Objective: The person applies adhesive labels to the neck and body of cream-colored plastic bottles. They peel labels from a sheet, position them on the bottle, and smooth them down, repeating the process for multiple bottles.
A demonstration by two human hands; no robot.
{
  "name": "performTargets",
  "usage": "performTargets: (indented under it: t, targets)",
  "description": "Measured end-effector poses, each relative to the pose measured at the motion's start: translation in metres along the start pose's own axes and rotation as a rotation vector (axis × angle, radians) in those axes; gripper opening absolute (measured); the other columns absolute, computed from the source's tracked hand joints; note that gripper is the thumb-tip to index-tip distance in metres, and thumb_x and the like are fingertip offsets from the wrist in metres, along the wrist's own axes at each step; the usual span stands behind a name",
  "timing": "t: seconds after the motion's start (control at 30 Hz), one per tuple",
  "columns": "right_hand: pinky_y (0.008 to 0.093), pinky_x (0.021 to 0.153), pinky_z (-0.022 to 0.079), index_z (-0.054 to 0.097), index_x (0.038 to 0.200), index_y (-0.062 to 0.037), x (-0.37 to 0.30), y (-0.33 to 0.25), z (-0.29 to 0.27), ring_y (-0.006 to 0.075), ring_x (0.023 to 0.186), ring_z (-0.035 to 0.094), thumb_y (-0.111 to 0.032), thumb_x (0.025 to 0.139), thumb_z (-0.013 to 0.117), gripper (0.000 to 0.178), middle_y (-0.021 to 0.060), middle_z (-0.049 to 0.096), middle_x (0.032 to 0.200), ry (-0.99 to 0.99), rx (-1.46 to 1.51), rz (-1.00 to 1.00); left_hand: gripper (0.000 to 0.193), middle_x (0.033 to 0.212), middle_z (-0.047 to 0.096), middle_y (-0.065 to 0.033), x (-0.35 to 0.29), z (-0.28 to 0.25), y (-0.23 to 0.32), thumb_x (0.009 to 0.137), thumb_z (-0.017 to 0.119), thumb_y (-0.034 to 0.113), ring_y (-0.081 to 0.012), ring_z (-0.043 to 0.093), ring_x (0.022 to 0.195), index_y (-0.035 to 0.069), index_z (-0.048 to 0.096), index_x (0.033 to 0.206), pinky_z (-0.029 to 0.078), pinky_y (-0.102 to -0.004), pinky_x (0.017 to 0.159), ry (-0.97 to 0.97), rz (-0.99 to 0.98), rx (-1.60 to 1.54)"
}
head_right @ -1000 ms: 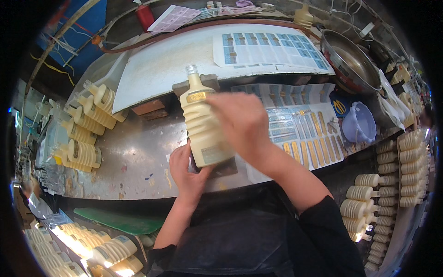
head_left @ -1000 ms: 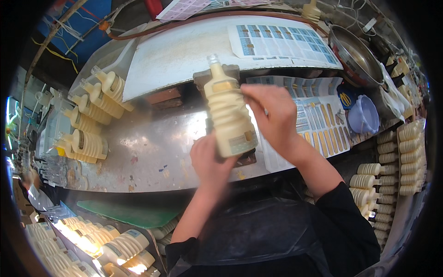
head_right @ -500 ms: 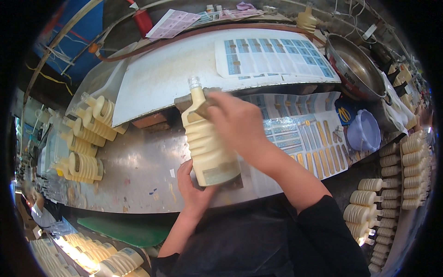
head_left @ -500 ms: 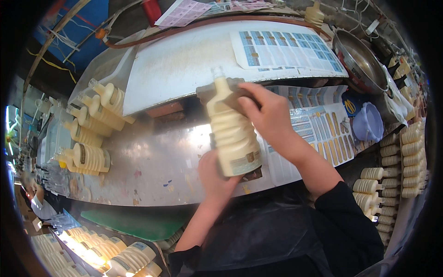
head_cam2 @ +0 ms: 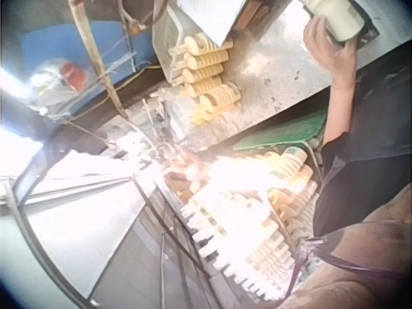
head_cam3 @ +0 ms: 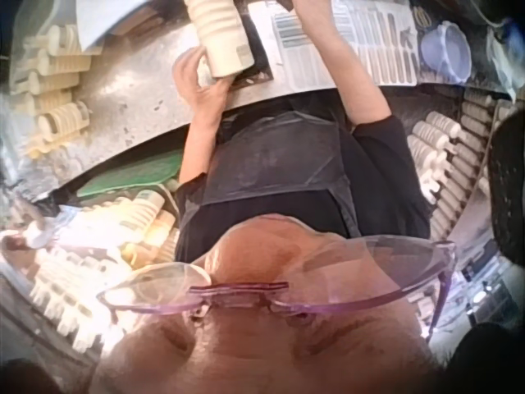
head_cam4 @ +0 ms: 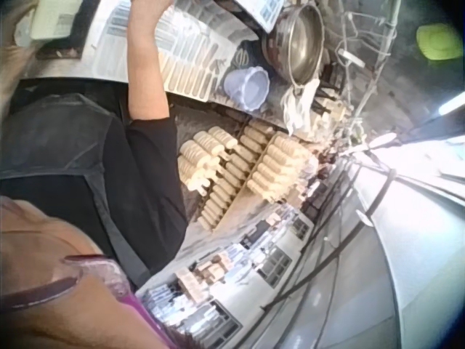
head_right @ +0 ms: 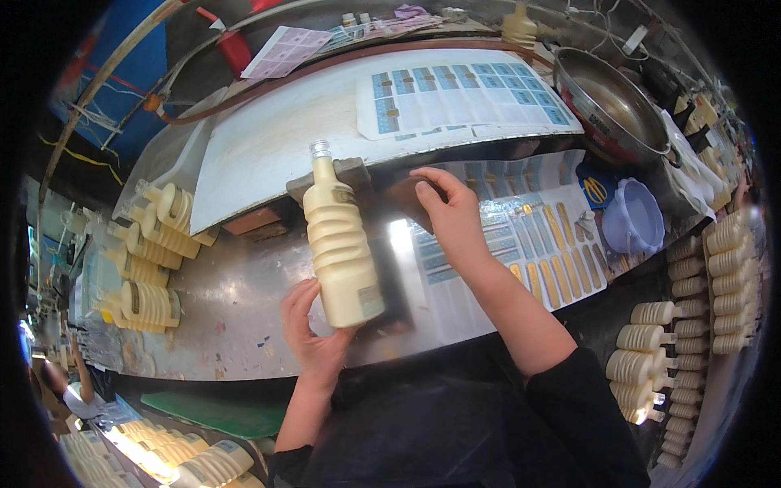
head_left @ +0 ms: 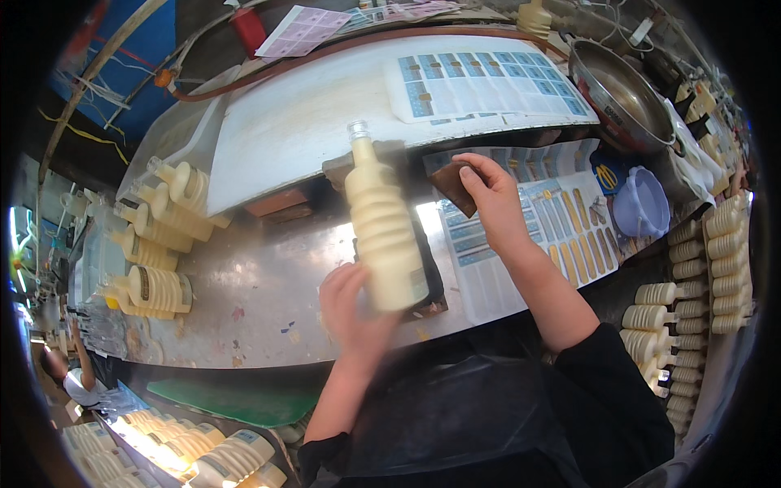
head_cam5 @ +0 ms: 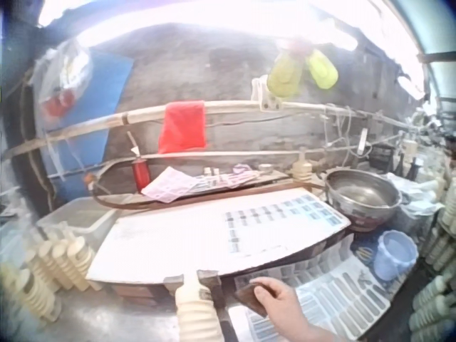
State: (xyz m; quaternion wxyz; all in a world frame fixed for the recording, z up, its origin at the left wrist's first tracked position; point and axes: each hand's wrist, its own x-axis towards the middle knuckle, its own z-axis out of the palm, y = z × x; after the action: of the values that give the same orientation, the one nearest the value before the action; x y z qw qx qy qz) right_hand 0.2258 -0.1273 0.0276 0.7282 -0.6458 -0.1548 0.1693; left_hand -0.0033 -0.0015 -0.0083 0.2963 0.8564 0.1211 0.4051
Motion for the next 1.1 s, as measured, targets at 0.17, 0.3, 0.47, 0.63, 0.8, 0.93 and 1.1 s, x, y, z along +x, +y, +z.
performTargets:
  t: [0.17,0.3,0.47,0.63,0.8,0.93,1.1]
  targets:
    - [0.0229,0.073,0.046,0.072,0.114,-0.0064,-0.023,-0.011,-0.015,0.0054,0.078,0.058,-0.018,0.103,0.057,0.022,-0.0022,0.064,0.093,-0.261,-0.017,0.304,0.076,0.134,0.057,-0.0145,0.009,0.014,0.020,0.066,0.095,0.015,-0.0342,0.057,0.123,0.006,0.059,0.133,0.047,-0.0434,0.105,-0.005,-0.084,0.055]
    - [0.0210,0.059,0.040,0.075,0.111,-0.0020,-0.053,-0.011,-0.019,0.0035,0.064,0.053,-0.023,0.105,0.056,0.028,-0.0031,0.059,0.075,-0.314,-0.099,0.094,0.077,0.137,0.054,-0.0152,0.003,0.028,0.018,0.065,0.095,0.016,-0.0340,0.056,0.123,0.008,0.060,0.133,0.048,-0.0437,0.103,-0.028,-0.058,0.103]
    - [0.0221,0.058,0.043,0.076,0.113,-0.0007,-0.064,-0.011,-0.064,0.0047,0.061,0.056,-0.023,0.105,0.056,0.030,-0.0026,0.060,0.068,-0.290,-0.371,0.032,0.069,0.130,0.059,-0.0145,0.013,0.012,0.020,0.063,0.094,0.007,-0.0345,0.058,0.119,0.008,0.069,0.128,0.048,-0.0436,0.099,-0.025,0.108,0.157]
    - [0.0358,0.069,0.054,0.077,0.100,-0.0011,-0.096,-0.008,-0.108,0.0286,0.075,0.072,-0.025,0.097,0.066,0.027,0.0157,0.073,0.081,-0.075,-0.775,-0.060,0.076,0.132,0.058,-0.0157,0.007,0.009,0.021,0.064,0.093,0.009,-0.0363,0.056,0.118,0.009,0.066,0.135,0.046,-0.0461,0.101,-0.147,0.091,0.319]
    - [0.0399,0.064,0.054,0.074,0.100,-0.0065,-0.148,0.008,-0.151,0.0295,0.071,0.069,-0.015,0.092,0.071,0.012,0.0117,0.067,0.079,-0.040,-1.076,-0.395,0.069,0.136,0.057,-0.0175,0.010,0.004,0.039,0.071,0.089,0.019,-0.0412,0.055,0.124,0.007,0.065,0.134,0.045,-0.0518,0.104,-0.158,0.125,0.279]
    - [0.0369,0.060,0.054,0.073,0.106,-0.0059,-0.178,0.028,-0.163,0.0259,0.072,0.068,-0.005,0.086,0.074,0.021,0.0087,0.065,0.088,-0.053,-1.179,-0.556,0.045,0.125,0.062,-0.0138,0.010,0.012,0.057,0.078,0.086,0.021,-0.0385,0.059,0.116,0.008,0.072,0.119,0.048,-0.0501,0.099,-0.111,0.267,0.271]
    - [0.0352,0.056,0.053,0.070,0.116,-0.0084,-0.188,0.038,-0.164,0.0234,0.066,0.066,-0.009,0.086,0.073,0.030,0.0061,0.060,0.085,-0.052,-1.292,-0.482,0.032,0.114,0.065,-0.0097,0.009,0.029,0.073,0.074,0.083,0.008,-0.0339,0.063,0.105,0.010,0.076,0.105,0.051,-0.0447,0.092,-0.196,0.368,0.125]
